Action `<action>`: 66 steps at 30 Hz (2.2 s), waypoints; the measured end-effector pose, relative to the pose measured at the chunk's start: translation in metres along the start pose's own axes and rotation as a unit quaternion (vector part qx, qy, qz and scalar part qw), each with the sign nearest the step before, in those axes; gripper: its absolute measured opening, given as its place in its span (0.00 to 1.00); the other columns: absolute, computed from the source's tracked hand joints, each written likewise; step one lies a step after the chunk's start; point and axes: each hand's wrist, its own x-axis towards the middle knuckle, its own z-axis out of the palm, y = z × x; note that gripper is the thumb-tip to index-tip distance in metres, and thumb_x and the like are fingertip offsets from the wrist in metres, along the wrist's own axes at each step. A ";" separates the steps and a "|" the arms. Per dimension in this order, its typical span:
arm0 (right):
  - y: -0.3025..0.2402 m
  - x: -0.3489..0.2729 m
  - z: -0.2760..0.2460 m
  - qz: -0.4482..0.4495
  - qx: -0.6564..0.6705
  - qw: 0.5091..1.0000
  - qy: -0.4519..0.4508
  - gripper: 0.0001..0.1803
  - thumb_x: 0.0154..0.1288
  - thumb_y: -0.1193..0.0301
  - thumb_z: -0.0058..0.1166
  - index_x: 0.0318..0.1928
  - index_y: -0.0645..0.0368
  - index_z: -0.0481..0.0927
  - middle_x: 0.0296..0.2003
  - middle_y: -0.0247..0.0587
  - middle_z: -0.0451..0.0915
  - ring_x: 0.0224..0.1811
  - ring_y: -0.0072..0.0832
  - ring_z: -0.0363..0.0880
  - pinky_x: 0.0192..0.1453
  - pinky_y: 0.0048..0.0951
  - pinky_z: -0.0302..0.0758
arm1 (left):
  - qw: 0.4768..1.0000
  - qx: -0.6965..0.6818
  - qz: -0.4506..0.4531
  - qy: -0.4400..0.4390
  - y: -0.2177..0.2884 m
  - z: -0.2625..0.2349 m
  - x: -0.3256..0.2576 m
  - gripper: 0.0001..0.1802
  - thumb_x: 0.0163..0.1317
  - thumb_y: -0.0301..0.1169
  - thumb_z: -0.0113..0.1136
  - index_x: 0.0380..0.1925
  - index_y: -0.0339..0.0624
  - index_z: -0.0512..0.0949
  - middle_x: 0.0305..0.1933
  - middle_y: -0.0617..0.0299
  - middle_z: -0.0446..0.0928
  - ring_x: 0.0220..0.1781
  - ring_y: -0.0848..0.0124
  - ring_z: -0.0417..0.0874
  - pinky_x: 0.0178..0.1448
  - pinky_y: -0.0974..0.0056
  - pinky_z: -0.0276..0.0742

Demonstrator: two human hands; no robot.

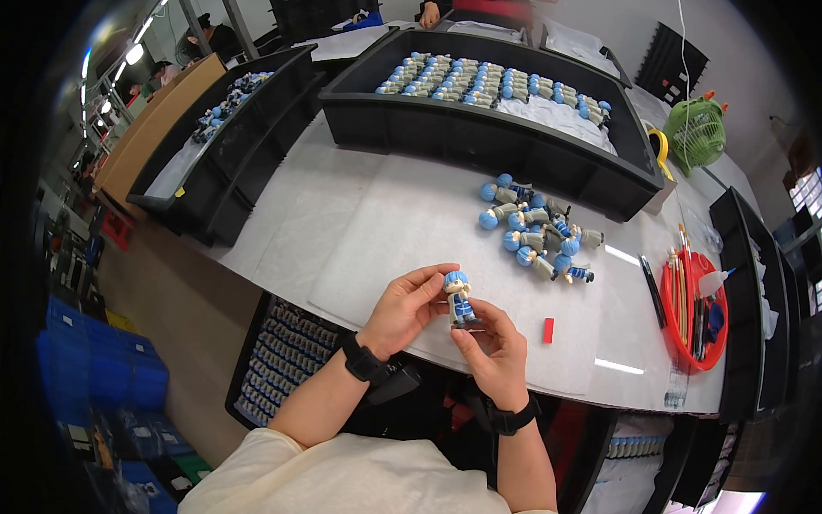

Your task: Assembling small plastic figurines and placing them into organized trays and shipping boxes.

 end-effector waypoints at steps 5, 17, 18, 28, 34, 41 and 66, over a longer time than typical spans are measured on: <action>0.000 0.000 0.000 0.017 0.026 0.999 -0.007 0.21 0.56 0.78 0.55 0.50 0.67 0.67 0.41 0.44 0.74 0.39 0.24 0.75 0.42 0.22 0.73 | 1.000 0.013 0.009 -0.001 0.001 -0.002 0.000 0.15 0.64 0.32 0.46 0.47 0.37 0.71 0.39 0.63 0.75 0.37 0.77 0.73 0.42 0.72 0.70; -0.004 0.002 -0.002 0.020 0.028 0.999 -0.019 0.19 0.61 0.71 0.49 0.50 0.68 0.66 0.40 0.49 0.76 0.40 0.29 0.77 0.40 0.24 0.74 | 1.000 -0.005 0.023 -0.006 0.000 -0.003 0.003 0.13 0.63 0.32 0.47 0.44 0.37 0.72 0.37 0.66 0.74 0.34 0.81 0.69 0.38 0.75 0.67; -0.003 0.002 -0.002 0.021 0.029 0.999 -0.020 0.18 0.62 0.71 0.49 0.50 0.68 0.66 0.40 0.49 0.76 0.39 0.29 0.77 0.40 0.24 0.74 | 1.000 -0.001 0.024 -0.005 -0.001 -0.004 0.004 0.13 0.63 0.32 0.47 0.44 0.37 0.72 0.37 0.66 0.74 0.34 0.81 0.69 0.38 0.75 0.67; 0.001 0.000 0.000 0.005 0.019 1.000 0.008 0.18 0.57 0.78 0.53 0.48 0.69 0.68 0.39 0.45 0.75 0.39 0.26 0.76 0.42 0.21 0.74 | 1.000 -0.005 0.021 -0.013 0.001 -0.002 0.001 0.13 0.63 0.33 0.47 0.45 0.39 0.72 0.37 0.66 0.74 0.34 0.81 0.70 0.39 0.75 0.67; 0.000 0.004 -0.001 -0.012 -0.008 1.000 0.006 0.20 0.50 0.82 0.57 0.46 0.67 0.71 0.40 0.40 0.72 0.40 0.24 0.75 0.44 0.20 0.74 | 1.000 -0.004 0.015 -0.011 0.001 -0.003 0.000 0.13 0.64 0.31 0.46 0.46 0.40 0.72 0.37 0.67 0.74 0.36 0.81 0.71 0.39 0.75 0.67; 0.000 0.003 -0.002 -0.016 -0.010 1.000 0.006 0.20 0.50 0.81 0.58 0.46 0.65 0.71 0.41 0.39 0.72 0.40 0.23 0.75 0.44 0.21 0.74 | 1.000 0.008 0.011 -0.020 0.001 -0.001 0.002 0.13 0.65 0.30 0.44 0.47 0.38 0.71 0.39 0.63 0.75 0.40 0.76 0.75 0.44 0.71 0.72; -0.004 0.000 -0.002 0.012 0.034 0.999 0.028 0.24 0.56 0.76 0.55 0.53 0.65 0.64 0.35 0.40 0.73 0.34 0.22 0.76 0.37 0.20 0.75 | 0.998 0.062 0.011 -0.002 0.003 0.003 0.001 0.14 0.63 0.28 0.47 0.47 0.36 0.70 0.37 0.62 0.74 0.37 0.77 0.76 0.42 0.73 0.74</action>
